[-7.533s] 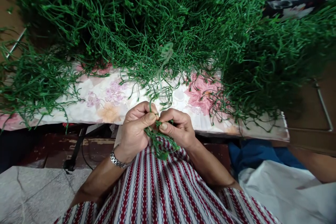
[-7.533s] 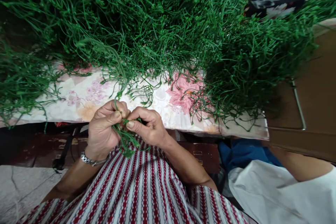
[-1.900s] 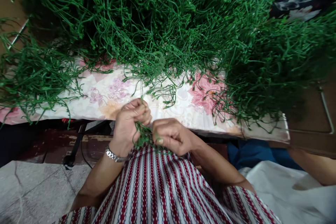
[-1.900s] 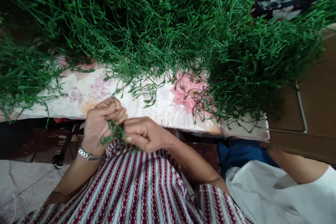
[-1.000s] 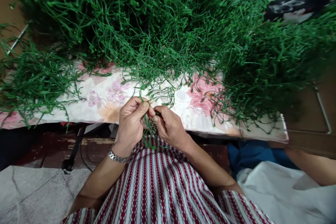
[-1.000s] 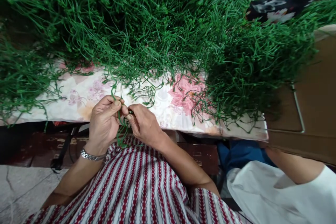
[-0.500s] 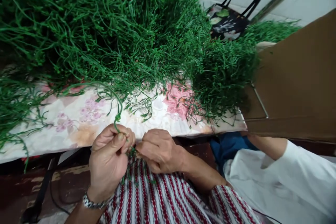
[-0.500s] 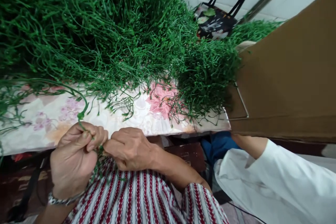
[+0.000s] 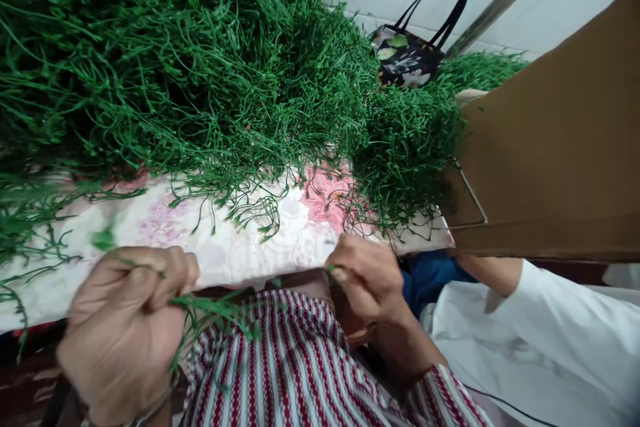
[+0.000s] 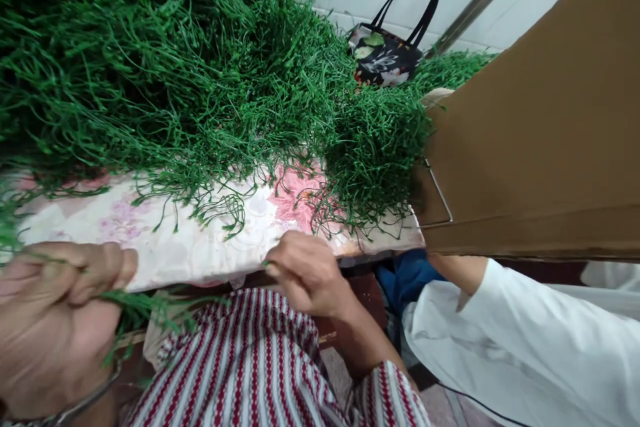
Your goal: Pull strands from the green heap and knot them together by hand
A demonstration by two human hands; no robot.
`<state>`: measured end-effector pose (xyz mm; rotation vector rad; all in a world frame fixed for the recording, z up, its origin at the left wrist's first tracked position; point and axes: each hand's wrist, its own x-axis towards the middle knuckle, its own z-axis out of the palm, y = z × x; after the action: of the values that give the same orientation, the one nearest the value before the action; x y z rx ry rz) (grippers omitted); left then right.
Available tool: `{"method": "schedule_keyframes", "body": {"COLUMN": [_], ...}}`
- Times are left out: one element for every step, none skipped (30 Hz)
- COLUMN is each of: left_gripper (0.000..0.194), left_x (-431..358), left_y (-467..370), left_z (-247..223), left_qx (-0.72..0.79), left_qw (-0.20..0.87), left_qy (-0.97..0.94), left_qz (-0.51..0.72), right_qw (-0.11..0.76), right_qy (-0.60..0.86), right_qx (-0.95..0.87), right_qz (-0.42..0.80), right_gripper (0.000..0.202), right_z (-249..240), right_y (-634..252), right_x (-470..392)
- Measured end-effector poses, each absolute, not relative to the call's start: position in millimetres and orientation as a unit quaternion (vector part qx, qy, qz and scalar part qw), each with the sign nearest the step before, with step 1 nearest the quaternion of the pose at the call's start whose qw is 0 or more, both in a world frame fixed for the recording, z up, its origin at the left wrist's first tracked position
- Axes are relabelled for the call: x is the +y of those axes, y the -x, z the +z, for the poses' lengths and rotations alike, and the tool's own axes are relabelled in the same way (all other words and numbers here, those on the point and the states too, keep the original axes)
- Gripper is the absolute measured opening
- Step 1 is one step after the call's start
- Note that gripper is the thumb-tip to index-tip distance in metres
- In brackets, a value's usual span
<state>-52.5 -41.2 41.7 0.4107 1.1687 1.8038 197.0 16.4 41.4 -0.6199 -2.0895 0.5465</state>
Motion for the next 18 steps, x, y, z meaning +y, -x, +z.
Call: {"method": "schedule_keyframes", "body": {"left_gripper": [0.016,0.016,0.017,0.018,0.018,0.019,0.021,0.022,0.023,0.023,0.022,0.021,0.019,0.017,0.015,0.012,0.009,0.006], "left_x": [-40.7,-40.6,-41.0,-42.0,-43.3,-44.8,-46.3,-47.4,-48.1,-48.3,-48.1,-47.4,-46.6,-45.7,-44.8,-43.9,-43.1,-42.2], "left_y": [54.6,55.6,55.8,55.7,55.4,55.0,54.7,54.4,54.4,54.5,54.9,55.3,55.6,55.6,55.3,54.5,53.0,51.1], "left_z": [39.1,36.8,35.1,34.2,34.2,34.8,35.6,36.1,36.2,35.7,34.5,33.0,31.2,29.5,28.1,27.0,26.4,26.1], "left_qx": [0.483,0.494,0.504,0.515,0.526,0.535,0.539,0.539,0.536,0.530,0.525,0.521,0.519,0.516,0.512,0.504,0.493,0.480], "left_qw": [0.443,0.429,0.418,0.415,0.401,0.391,0.384,0.382,0.389,0.398,0.408,0.415,0.421,0.428,0.435,0.442,0.449,0.457], "left_qy": [-0.184,-0.197,-0.196,-0.191,-0.190,-0.191,-0.194,-0.194,-0.193,-0.189,-0.186,-0.184,-0.184,-0.186,-0.190,-0.194,-0.199,-0.203], "left_qz": [0.733,0.730,0.730,0.725,0.726,0.724,0.724,0.725,0.724,0.725,0.724,0.722,0.721,0.718,0.717,0.716,0.718,0.721], "right_qw": [0.446,0.468,0.483,0.477,0.465,0.419,0.374,0.326,0.295,0.281,0.281,0.291,0.307,0.326,0.345,0.362,0.378,0.394], "right_qy": [0.292,0.333,0.378,0.422,0.457,0.504,0.532,0.554,0.570,0.572,0.571,0.567,0.562,0.560,0.559,0.557,0.555,0.551], "right_qx": [-0.830,-0.814,-0.790,-0.768,-0.750,-0.746,-0.751,-0.755,-0.752,-0.757,-0.759,-0.758,-0.756,-0.750,-0.742,-0.735,-0.728,-0.724], "right_qz": [0.164,0.089,0.006,-0.064,-0.112,-0.116,-0.118,-0.129,-0.148,-0.146,-0.141,-0.137,-0.133,-0.132,-0.136,-0.137,-0.136,-0.131], "right_gripper": [0.010,0.011,0.012,0.012,0.012,0.016,0.022,0.027,0.032,0.036,0.038,0.036,0.031,0.027,0.023,0.021,0.020,0.021], "right_z": [49.1,57.4,65.9,73.5,79.7,83.9,85.7,85.2,83.0,79.5,75.6,71.9,68.8,66.5,65.0,64.0,63.1,61.7], "right_y": [-208.1,-220.0,-232.6,-245.9,-259.6,-273.1,-285.9,-297.5,-307.3,-315.0,-320.6,-324.0,-325.3,-324.8,-322.4,-318.3,-312.2,-303.9], "right_x": [22.7,30.3,39.1,49.0,59.8,71.0,82.2,92.8,102.2,109.9,115.4,118.7,119.9,119.1,116.6,113.0,108.5,103.3]}}
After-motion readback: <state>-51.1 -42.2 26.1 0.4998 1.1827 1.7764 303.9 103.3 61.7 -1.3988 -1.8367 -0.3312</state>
